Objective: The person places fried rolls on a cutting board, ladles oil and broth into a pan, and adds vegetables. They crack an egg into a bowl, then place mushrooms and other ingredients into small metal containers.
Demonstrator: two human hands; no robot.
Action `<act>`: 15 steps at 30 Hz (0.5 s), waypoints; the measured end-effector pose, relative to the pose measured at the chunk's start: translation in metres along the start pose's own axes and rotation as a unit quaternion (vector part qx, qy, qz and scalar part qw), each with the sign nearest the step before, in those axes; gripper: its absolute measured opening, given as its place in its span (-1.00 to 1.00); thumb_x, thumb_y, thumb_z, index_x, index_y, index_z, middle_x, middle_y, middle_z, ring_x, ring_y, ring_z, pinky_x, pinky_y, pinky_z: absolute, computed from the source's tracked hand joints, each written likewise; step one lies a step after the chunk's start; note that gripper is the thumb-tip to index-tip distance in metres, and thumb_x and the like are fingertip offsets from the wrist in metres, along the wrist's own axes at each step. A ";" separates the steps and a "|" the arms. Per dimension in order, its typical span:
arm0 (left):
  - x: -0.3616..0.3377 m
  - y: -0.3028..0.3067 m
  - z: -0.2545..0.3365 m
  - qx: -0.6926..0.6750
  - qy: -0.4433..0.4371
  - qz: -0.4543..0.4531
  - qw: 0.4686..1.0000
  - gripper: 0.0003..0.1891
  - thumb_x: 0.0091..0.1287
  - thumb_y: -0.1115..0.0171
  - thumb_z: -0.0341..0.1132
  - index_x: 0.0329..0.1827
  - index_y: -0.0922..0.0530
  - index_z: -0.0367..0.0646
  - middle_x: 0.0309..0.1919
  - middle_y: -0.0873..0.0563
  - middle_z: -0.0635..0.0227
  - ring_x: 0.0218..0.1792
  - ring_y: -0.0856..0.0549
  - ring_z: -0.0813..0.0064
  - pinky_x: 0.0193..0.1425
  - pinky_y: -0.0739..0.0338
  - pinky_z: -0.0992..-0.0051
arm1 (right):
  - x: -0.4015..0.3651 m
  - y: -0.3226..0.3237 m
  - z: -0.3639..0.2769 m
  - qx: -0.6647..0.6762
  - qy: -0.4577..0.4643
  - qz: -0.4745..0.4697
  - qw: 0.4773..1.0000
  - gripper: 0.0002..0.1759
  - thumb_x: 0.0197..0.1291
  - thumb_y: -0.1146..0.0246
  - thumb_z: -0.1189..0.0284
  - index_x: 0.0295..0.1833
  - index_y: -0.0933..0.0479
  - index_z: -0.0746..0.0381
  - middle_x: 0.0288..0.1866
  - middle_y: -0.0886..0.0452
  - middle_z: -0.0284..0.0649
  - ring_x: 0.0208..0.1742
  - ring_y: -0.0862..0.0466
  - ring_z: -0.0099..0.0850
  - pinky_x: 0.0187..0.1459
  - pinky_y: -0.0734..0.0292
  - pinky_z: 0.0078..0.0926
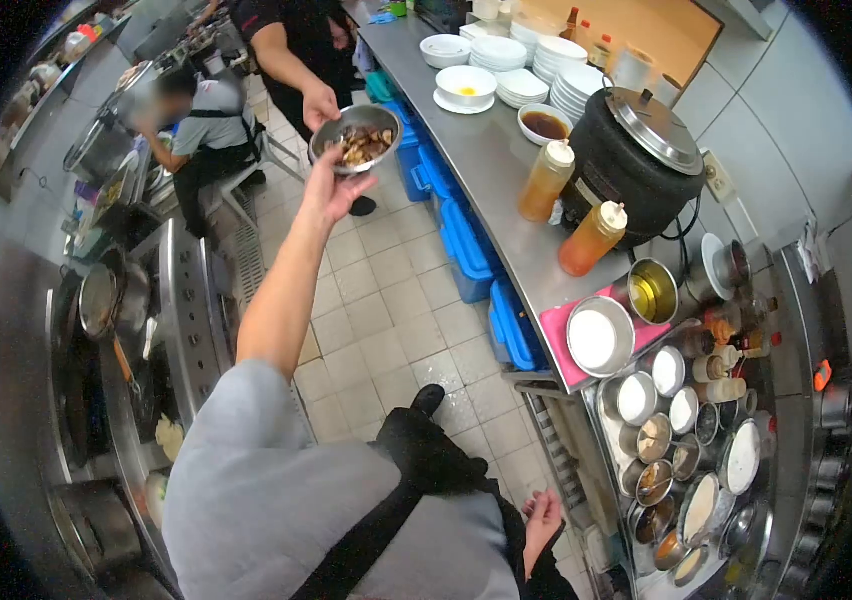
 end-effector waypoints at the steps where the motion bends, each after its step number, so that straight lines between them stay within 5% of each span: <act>1: -0.001 -0.001 -0.010 0.002 0.002 0.013 1.000 -0.47 0.45 -0.01 -0.36 0.46 -0.21 -0.28 0.35 -0.42 -0.10 0.34 -0.49 -0.10 0.31 -0.52 -0.20 | -0.017 -0.016 -0.029 -0.017 0.027 -0.009 0.999 -0.60 0.47 -0.21 0.29 0.27 -0.48 0.30 -0.08 -0.67 -0.21 -0.28 -0.62 -0.51 -0.26 -0.56 -0.53; 3: -0.015 -0.008 -0.028 0.007 -0.011 0.023 1.000 -0.43 0.30 0.14 -0.61 0.44 -0.21 -0.26 0.29 -0.49 -0.06 0.18 -0.65 -0.06 0.15 -0.69 -0.09 | -0.028 -0.023 -0.041 -0.038 0.046 -0.014 0.998 -0.60 0.48 -0.21 0.32 0.28 -0.47 0.33 -0.09 -0.67 -0.18 -0.28 -0.63 -0.50 -0.25 -0.55 -0.52; 6: -0.048 -0.033 -0.038 0.038 -0.059 0.056 0.996 -0.38 0.27 0.13 -0.63 0.46 -0.18 -0.21 0.27 -0.51 -0.05 0.16 -0.67 -0.02 0.05 -0.76 -0.03 | -0.032 -0.015 -0.041 -0.061 0.023 0.045 0.997 -0.60 0.49 -0.19 0.34 0.29 -0.46 0.36 -0.09 -0.67 -0.17 -0.28 -0.64 -0.50 -0.24 -0.54 -0.55; 8: -0.077 -0.064 -0.040 0.053 -0.048 0.037 0.997 -0.34 0.24 0.12 -0.66 0.47 -0.17 -0.17 0.26 -0.52 -0.04 0.16 -0.68 0.01 -0.01 -0.78 0.01 | -0.052 -0.015 -0.060 -0.048 0.103 0.051 0.992 -0.63 0.48 -0.19 0.36 0.25 -0.49 0.38 -0.14 -0.68 -0.21 -0.29 -0.63 -0.52 -0.23 -0.54 -0.55; 11: -0.111 -0.117 -0.056 0.078 0.018 -0.048 0.996 -0.44 0.28 0.03 -0.61 0.40 -0.22 -0.27 0.24 -0.55 0.00 0.14 -0.69 0.02 0.06 -0.74 -0.01 | -0.047 0.011 -0.067 -0.082 0.163 0.085 0.980 -0.67 0.47 -0.20 0.38 0.19 -0.53 0.38 -0.20 -0.67 -0.27 -0.29 -0.61 -0.55 -0.21 -0.54 -0.57; 12: -0.123 -0.137 -0.065 0.083 0.054 -0.069 0.993 -0.49 0.30 -0.01 -0.58 0.35 -0.28 -0.31 0.23 -0.57 0.01 0.13 -0.69 0.04 0.11 -0.72 -0.01 | -0.027 0.034 -0.042 0.025 0.162 0.064 0.984 -0.71 0.46 -0.21 0.42 0.15 -0.56 0.37 -0.25 -0.66 -0.30 -0.28 -0.59 -0.57 -0.18 -0.55 -0.58; 13: -0.127 -0.152 -0.074 0.057 0.086 -0.169 0.980 -0.61 0.34 -0.07 -0.52 0.23 -0.40 -0.38 0.19 -0.62 0.01 0.13 -0.70 0.07 0.19 -0.67 0.01 | -0.050 0.024 -0.098 -0.083 0.163 0.084 0.980 -0.72 0.45 -0.22 0.44 0.14 -0.56 0.38 -0.24 -0.65 -0.30 -0.28 -0.59 -0.58 -0.17 -0.55 -0.60; 14: -0.138 -0.183 -0.080 0.079 0.117 -0.240 0.961 -0.58 0.35 -0.09 -0.51 0.29 -0.42 -0.38 0.21 -0.62 0.03 0.17 -0.67 0.07 0.27 -0.61 -0.05 | -0.038 0.036 -0.096 -0.042 0.170 0.089 0.980 -0.73 0.44 -0.23 0.45 0.12 -0.57 0.39 -0.23 -0.66 -0.29 -0.23 -0.61 -0.58 -0.15 -0.56 -0.57; 15: -0.161 -0.224 -0.086 0.063 0.141 -0.268 0.951 -0.56 0.35 -0.09 -0.52 0.31 -0.40 -0.37 0.22 -0.62 0.04 0.17 -0.68 0.09 0.25 -0.64 0.00 | -0.034 0.048 -0.116 -0.152 0.226 0.108 0.956 -0.74 0.40 -0.25 0.47 0.10 -0.59 0.39 -0.21 -0.70 -0.21 -0.20 -0.68 -0.48 -0.13 -0.59 -0.50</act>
Point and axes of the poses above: each hand's wrist, its own x-axis towards the middle knuckle, its own y-axis out of the back of the hand, z = x × y, the point moved 4 cm from there along x, towards the middle knuckle
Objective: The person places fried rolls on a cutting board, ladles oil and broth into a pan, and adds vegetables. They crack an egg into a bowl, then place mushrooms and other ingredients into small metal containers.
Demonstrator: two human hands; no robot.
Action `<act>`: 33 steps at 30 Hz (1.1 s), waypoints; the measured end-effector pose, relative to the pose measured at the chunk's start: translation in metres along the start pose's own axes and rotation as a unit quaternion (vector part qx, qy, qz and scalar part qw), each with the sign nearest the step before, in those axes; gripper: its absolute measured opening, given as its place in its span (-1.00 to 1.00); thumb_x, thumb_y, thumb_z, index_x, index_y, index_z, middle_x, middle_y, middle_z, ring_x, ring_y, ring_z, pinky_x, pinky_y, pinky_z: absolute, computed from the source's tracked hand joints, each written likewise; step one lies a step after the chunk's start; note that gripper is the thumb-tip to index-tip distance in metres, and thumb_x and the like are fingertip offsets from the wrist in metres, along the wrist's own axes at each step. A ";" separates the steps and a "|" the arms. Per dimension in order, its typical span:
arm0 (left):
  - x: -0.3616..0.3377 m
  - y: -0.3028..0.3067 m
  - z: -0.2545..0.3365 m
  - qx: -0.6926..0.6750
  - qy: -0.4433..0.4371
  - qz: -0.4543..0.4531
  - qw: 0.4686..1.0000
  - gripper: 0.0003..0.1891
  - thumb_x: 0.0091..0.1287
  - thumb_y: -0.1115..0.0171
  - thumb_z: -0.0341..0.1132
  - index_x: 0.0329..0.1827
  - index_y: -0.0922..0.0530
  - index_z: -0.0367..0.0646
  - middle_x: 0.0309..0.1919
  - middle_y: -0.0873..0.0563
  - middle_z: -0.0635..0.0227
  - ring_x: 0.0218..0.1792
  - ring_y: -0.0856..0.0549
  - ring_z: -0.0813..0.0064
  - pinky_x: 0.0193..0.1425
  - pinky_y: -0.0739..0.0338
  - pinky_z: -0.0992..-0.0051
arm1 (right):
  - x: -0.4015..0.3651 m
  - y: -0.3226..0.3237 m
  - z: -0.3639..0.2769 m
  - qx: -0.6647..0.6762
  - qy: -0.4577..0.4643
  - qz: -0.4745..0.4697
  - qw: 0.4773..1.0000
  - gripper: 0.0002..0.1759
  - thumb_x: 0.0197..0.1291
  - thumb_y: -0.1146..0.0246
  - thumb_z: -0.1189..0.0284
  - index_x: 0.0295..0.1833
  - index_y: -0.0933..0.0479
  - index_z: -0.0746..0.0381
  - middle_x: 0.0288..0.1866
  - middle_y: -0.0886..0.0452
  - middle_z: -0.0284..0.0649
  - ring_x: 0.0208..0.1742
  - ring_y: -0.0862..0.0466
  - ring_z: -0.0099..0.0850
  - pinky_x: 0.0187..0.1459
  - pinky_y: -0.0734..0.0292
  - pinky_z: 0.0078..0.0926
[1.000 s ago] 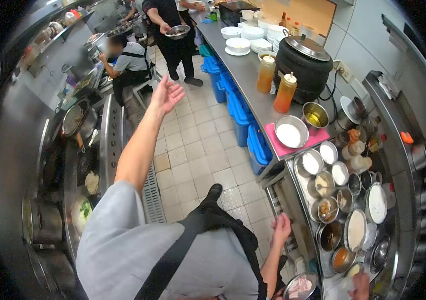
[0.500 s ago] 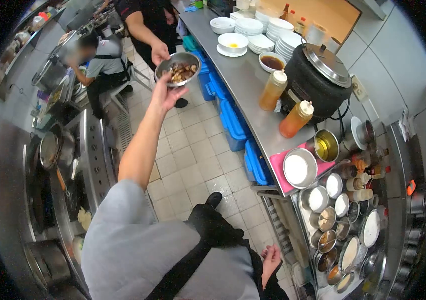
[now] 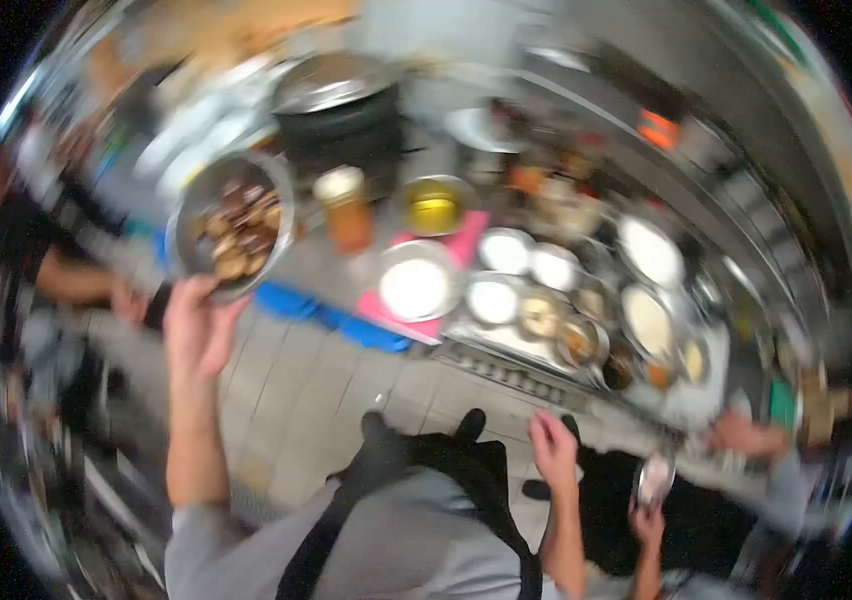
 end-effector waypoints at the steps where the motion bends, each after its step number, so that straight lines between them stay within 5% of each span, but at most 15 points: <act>1: 0.005 -0.040 -0.005 -0.013 0.013 -0.022 1.000 -0.54 0.35 -0.09 -0.53 0.34 -0.39 -0.35 0.23 -0.62 0.05 0.17 -0.68 0.12 0.23 -0.67 0.04 | 0.015 0.016 -0.016 -0.014 0.056 0.018 0.998 -0.74 0.37 -0.26 0.48 0.10 -0.60 0.38 -0.20 -0.70 -0.16 -0.19 -0.70 -0.40 -0.12 -0.60 -0.46; 7: 0.034 -0.235 -0.068 -0.020 0.111 -0.199 0.973 -0.61 0.38 -0.08 -0.51 0.28 -0.42 -0.32 0.18 -0.63 0.06 0.12 -0.70 0.16 0.00 -0.80 0.22 | 0.093 0.113 -0.069 -0.057 0.269 0.063 0.960 -0.75 0.31 -0.29 0.51 0.07 -0.62 0.35 -0.19 -0.70 -0.05 -0.22 -0.71 -0.20 -0.14 -0.60 -0.38; 14: 0.073 -0.406 -0.146 0.008 0.114 -0.242 0.963 -0.76 0.39 -0.05 -0.53 0.07 -0.43 -0.44 0.04 -0.63 -0.02 0.02 -0.71 0.13 0.05 -0.79 0.17 | 0.143 0.211 -0.084 -0.047 0.329 0.124 0.935 -0.74 0.32 -0.28 0.53 0.08 -0.61 0.38 -0.15 -0.70 -0.06 -0.19 -0.72 -0.21 -0.12 -0.60 -0.40; 16: 0.087 -0.434 -0.165 0.039 0.121 -0.249 0.960 -0.74 0.40 -0.01 -0.54 0.01 -0.39 -0.64 -0.05 -0.65 -0.17 -0.12 -0.77 0.07 -0.07 -0.86 0.33 | 0.155 0.229 -0.075 0.000 0.299 0.138 0.944 -0.74 0.32 -0.28 0.53 0.08 -0.61 0.38 -0.14 -0.70 -0.06 -0.16 -0.72 -0.21 -0.10 -0.61 -0.40; 21: 0.117 -0.491 -0.192 0.082 0.174 -0.304 0.933 -0.73 0.40 0.00 -0.53 0.03 -0.35 -0.65 -0.05 -0.63 -0.15 -0.13 -0.77 0.07 -0.10 -0.87 0.35 | 0.168 0.259 -0.064 -0.073 0.280 0.174 0.941 -0.74 0.30 -0.29 0.53 0.08 -0.61 0.35 -0.10 -0.71 -0.07 -0.13 -0.72 -0.19 -0.09 -0.62 -0.38; 25: 0.140 -0.520 -0.208 0.071 0.200 -0.336 0.918 -0.70 0.41 0.00 -0.54 0.09 -0.32 -0.65 0.09 -0.54 -0.20 0.06 -0.68 0.03 0.05 -0.81 0.23 | 0.186 0.298 -0.076 -0.171 0.272 0.173 0.931 -0.72 0.28 -0.29 0.51 0.10 -0.61 0.30 -0.02 -0.70 -0.06 -0.01 -0.70 -0.12 0.01 -0.62 -0.30; 27: 0.141 -0.530 -0.210 0.060 0.181 -0.316 0.929 -0.76 0.41 -0.02 -0.53 0.03 -0.37 -0.59 -0.02 -0.62 -0.10 -0.10 -0.77 0.12 -0.10 -0.87 0.33 | 0.203 0.322 -0.094 -0.249 0.293 0.182 0.905 -0.66 0.30 -0.27 0.49 0.18 -0.57 0.26 0.09 -0.65 -0.03 0.07 -0.67 -0.07 0.09 -0.60 -0.24; 33: 0.151 -0.534 -0.217 0.041 0.206 -0.309 0.928 -0.76 0.42 -0.02 -0.52 0.03 -0.38 -0.57 -0.05 -0.64 -0.07 -0.15 -0.78 0.13 -0.17 -0.88 0.35 | 0.283 0.389 -0.117 -0.302 0.259 0.218 0.891 -0.46 0.32 -0.24 0.45 0.39 -0.35 0.22 0.42 -0.40 -0.01 0.12 -0.64 -0.01 0.12 -0.59 -0.18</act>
Point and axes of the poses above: each hand's wrist, its own x-axis towards the middle knuckle, its own y-axis out of the back of the hand, z = x × y, the point moved 4 cm from there along x, towards the middle knuckle
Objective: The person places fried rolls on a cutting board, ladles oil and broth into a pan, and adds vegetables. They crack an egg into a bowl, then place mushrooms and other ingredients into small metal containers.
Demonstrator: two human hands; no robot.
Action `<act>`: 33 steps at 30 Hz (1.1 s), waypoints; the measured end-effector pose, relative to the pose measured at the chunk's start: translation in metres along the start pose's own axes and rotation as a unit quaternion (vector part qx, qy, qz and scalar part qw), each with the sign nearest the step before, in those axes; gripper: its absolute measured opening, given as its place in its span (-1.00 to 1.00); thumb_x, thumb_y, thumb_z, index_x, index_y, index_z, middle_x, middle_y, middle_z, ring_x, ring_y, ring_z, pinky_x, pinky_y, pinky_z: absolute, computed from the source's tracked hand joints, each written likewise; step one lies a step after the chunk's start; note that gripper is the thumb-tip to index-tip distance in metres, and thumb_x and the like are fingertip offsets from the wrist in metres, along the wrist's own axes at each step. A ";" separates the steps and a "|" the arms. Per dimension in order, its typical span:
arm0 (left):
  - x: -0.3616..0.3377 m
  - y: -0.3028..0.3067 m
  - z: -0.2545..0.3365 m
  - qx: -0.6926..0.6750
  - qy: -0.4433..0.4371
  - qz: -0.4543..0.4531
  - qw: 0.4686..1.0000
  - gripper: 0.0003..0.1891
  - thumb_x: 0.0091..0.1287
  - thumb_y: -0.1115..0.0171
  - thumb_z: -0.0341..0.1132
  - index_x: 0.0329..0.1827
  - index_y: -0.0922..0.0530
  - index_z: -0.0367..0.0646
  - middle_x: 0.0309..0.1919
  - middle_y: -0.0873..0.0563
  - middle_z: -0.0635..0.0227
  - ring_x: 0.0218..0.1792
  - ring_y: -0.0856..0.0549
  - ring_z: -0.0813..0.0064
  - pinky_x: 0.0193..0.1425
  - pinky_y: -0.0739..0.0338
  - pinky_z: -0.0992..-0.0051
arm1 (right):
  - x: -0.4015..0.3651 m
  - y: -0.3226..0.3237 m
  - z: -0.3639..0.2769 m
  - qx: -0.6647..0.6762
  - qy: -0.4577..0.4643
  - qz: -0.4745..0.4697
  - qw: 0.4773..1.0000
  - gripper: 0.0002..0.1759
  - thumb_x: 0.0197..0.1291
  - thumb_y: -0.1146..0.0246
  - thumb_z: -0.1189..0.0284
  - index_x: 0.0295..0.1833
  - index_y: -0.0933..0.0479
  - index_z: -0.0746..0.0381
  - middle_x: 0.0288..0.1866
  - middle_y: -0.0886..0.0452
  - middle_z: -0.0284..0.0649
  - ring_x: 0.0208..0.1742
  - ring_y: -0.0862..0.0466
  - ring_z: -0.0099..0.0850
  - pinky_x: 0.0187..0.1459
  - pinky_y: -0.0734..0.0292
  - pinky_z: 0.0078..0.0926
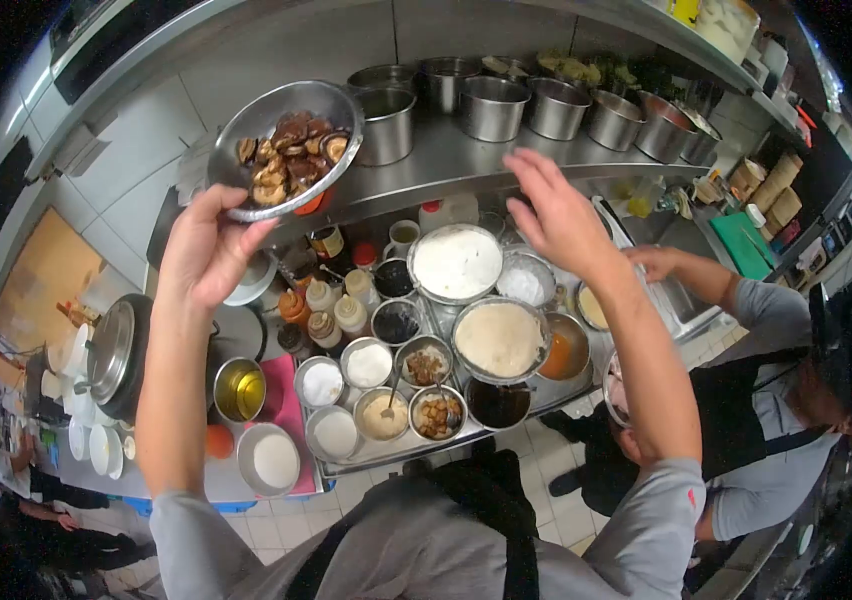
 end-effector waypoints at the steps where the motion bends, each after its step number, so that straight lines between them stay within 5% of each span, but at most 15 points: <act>1: -0.003 -0.004 0.000 -0.007 -0.003 0.021 1.000 -0.77 0.42 -0.03 -0.51 0.02 -0.40 -0.55 -0.08 -0.66 -0.05 -0.19 -0.79 0.13 -0.20 -0.88 0.36 | 0.017 -0.002 0.012 0.000 0.002 0.002 1.000 -0.46 0.32 -0.24 0.45 0.39 -0.35 0.22 0.42 -0.40 -0.01 0.12 -0.64 -0.01 0.12 -0.59 -0.18; 6: -0.004 -0.011 -0.008 -0.002 -0.019 0.040 0.999 -0.78 0.41 -0.06 -0.50 0.00 -0.43 -0.51 -0.11 -0.68 -0.05 -0.21 -0.80 0.13 -0.20 -0.88 0.34 | 0.095 -0.016 0.085 -0.015 0.020 0.036 0.999 -0.36 0.31 -0.25 0.44 0.48 -0.25 0.16 0.40 -0.39 -0.02 0.09 -0.64 0.01 0.10 -0.58 -0.13; 11: -0.002 -0.026 -0.016 0.026 -0.072 0.101 0.992 -0.77 0.39 -0.05 -0.51 0.03 -0.43 -0.47 -0.06 -0.68 -0.04 -0.19 -0.80 0.12 -0.19 -0.88 0.33 | 0.116 -0.028 0.124 -0.019 0.107 0.017 0.994 -0.71 0.35 -0.20 0.45 0.15 -0.54 0.20 -0.08 -0.60 -0.08 0.00 -0.64 -0.01 -0.04 -0.58 -0.12; 18: 0.004 -0.052 -0.023 0.039 -0.090 0.075 0.992 -0.66 0.39 0.00 -0.53 0.20 -0.37 -0.46 0.04 -0.64 -0.10 -0.14 -0.80 0.09 -0.20 -0.89 0.35 | 0.095 -0.012 0.118 -0.013 0.183 -0.043 0.982 -0.74 0.19 -0.23 0.53 0.02 -0.60 0.19 -0.09 -0.61 -0.17 -0.06 -0.65 -0.06 -0.10 -0.61 -0.17; 29: 0.073 -0.093 -0.027 0.112 -0.080 0.004 0.990 -0.52 0.32 0.01 -0.57 0.33 -0.25 -0.35 0.12 -0.58 -0.06 -0.05 -0.77 0.15 -0.22 -0.88 0.36 | 0.117 -0.019 0.093 0.079 0.134 -0.069 0.985 -0.74 0.36 -0.23 0.40 0.06 -0.58 0.30 -0.14 -0.62 -0.05 -0.06 -0.65 -0.03 -0.07 -0.57 -0.15; 33: 0.125 -0.114 -0.038 0.167 -0.091 0.014 0.982 -0.59 0.34 0.00 -0.54 0.24 -0.25 -0.46 0.03 -0.59 -0.09 -0.11 -0.77 0.15 -0.23 -0.87 0.31 | 0.106 -0.011 0.091 0.073 0.139 -0.058 0.986 -0.69 0.35 -0.24 0.42 0.14 -0.54 0.31 0.03 -0.59 -0.05 -0.08 -0.68 -0.08 -0.07 -0.59 -0.19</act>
Point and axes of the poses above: each hand's wrist, its own x-axis towards the middle knuckle, its own y-axis out of the back of the hand, z = x × y, the point moved 4 cm from there along x, towards the middle knuckle
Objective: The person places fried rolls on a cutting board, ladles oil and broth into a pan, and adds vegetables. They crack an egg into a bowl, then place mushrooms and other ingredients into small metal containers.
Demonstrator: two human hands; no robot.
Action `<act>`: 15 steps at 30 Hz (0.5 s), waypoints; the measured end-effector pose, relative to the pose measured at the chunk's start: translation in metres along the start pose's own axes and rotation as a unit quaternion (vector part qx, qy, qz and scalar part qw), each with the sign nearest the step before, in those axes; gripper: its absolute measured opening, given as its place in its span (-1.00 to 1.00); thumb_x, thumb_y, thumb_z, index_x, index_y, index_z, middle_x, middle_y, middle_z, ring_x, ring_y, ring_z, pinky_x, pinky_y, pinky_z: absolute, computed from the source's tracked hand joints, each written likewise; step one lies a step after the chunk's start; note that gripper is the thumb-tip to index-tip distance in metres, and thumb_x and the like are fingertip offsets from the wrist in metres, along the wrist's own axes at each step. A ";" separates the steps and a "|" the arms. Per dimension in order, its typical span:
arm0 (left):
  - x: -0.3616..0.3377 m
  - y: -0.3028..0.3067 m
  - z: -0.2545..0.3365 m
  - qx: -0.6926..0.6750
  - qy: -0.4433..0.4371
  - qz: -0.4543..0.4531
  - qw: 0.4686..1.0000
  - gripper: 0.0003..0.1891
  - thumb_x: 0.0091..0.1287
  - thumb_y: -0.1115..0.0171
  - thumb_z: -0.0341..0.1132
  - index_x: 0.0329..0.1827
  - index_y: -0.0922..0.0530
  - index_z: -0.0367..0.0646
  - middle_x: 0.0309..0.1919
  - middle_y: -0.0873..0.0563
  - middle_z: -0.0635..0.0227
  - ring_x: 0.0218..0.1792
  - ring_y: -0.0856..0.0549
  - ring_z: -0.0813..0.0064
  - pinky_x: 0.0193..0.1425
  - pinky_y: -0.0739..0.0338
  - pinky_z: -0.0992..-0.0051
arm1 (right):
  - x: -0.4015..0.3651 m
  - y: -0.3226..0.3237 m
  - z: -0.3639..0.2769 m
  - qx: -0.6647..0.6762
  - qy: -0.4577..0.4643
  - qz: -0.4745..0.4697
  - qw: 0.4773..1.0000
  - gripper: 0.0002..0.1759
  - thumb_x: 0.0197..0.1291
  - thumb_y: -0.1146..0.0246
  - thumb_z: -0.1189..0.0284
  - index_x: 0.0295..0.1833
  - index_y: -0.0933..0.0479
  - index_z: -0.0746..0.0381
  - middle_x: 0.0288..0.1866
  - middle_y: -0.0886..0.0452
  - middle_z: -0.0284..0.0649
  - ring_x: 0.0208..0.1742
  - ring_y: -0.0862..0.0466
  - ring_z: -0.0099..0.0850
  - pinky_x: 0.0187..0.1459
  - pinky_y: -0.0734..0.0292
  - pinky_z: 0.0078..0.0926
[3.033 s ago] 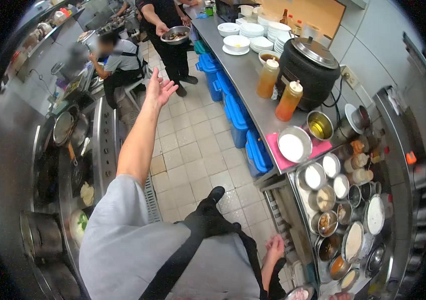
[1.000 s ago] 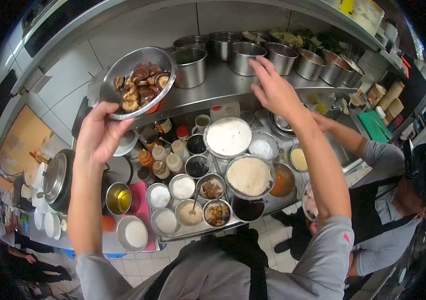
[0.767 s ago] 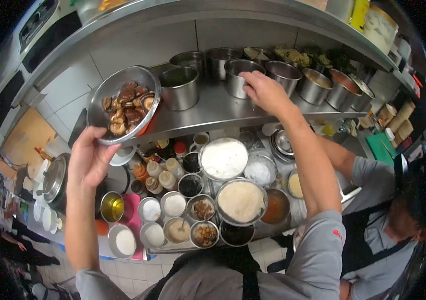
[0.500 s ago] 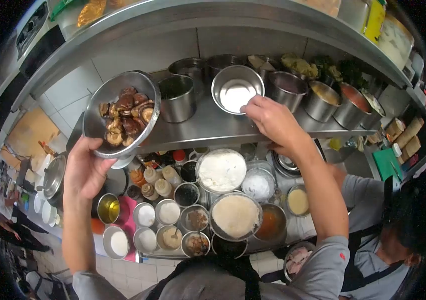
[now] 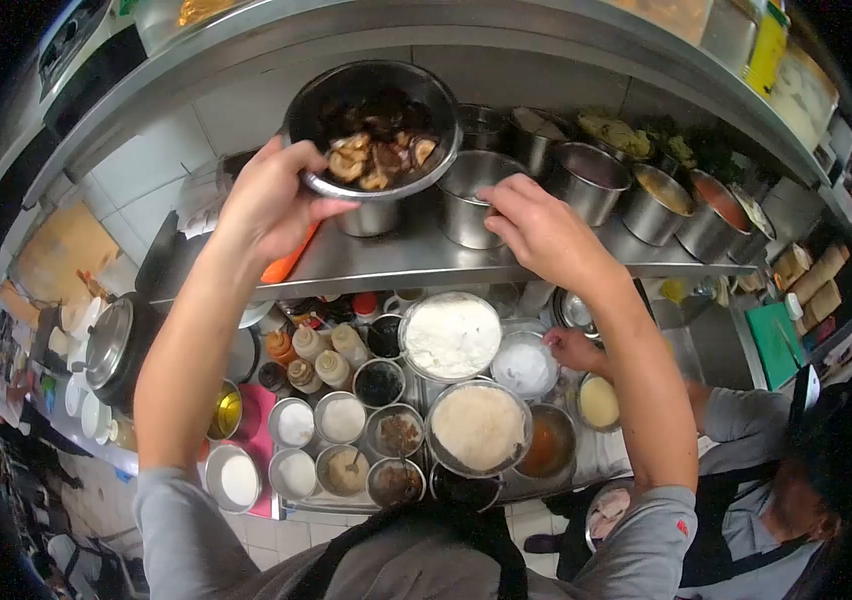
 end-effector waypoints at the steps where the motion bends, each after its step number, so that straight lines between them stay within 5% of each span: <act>1: 0.010 -0.006 -0.003 0.010 0.007 0.013 1.000 -0.63 0.34 -0.02 -0.54 0.18 -0.31 -0.53 0.00 -0.61 -0.06 -0.14 -0.78 0.19 -0.21 -0.87 0.34 | -0.004 0.003 -0.003 0.015 -0.008 0.014 1.000 -0.68 0.35 -0.25 0.42 0.16 -0.53 0.30 0.10 -0.57 -0.05 -0.09 -0.69 -0.12 -0.07 -0.60 -0.22; 7: 0.047 -0.038 -0.016 0.074 0.056 -0.034 0.995 -0.68 0.34 -0.04 -0.52 0.04 -0.37 -0.67 -0.05 -0.63 -0.12 -0.18 -0.78 0.16 -0.19 -0.87 0.30 | -0.010 0.036 -0.007 0.022 -0.036 0.110 0.993 -0.61 0.34 -0.30 0.37 0.21 -0.51 0.28 0.23 -0.52 -0.06 -0.12 -0.70 -0.24 -0.06 -0.61 -0.33; 13: 0.072 -0.052 -0.030 0.210 0.043 -0.031 0.976 -0.63 0.47 0.00 -0.29 0.18 -0.46 -0.41 -0.04 -0.69 0.04 -0.20 -0.78 0.34 -0.36 -0.78 0.37 | 0.033 0.044 -0.012 -0.024 0.020 0.197 0.980 -0.52 0.36 -0.28 0.24 0.22 -0.50 0.37 0.15 -0.56 0.02 0.09 -0.61 -0.04 0.13 -0.53 -0.26; 15: 0.065 -0.064 -0.021 0.286 -0.058 -0.013 0.956 -0.64 0.48 0.01 -0.25 0.22 -0.50 -0.25 -0.09 -0.71 0.09 -0.16 -0.77 0.33 -0.38 -0.78 0.44 | 0.046 0.033 -0.016 -0.079 0.047 0.181 0.979 -0.47 0.35 -0.27 0.18 0.24 -0.49 0.36 0.16 -0.57 0.06 0.13 -0.58 0.04 0.20 -0.49 -0.19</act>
Point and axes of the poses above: each hand's wrist, its own x-axis towards the middle knuckle, its own y-axis out of the back of the hand, z = x × y, the point moved 4 cm from there along x, towards the middle knuckle
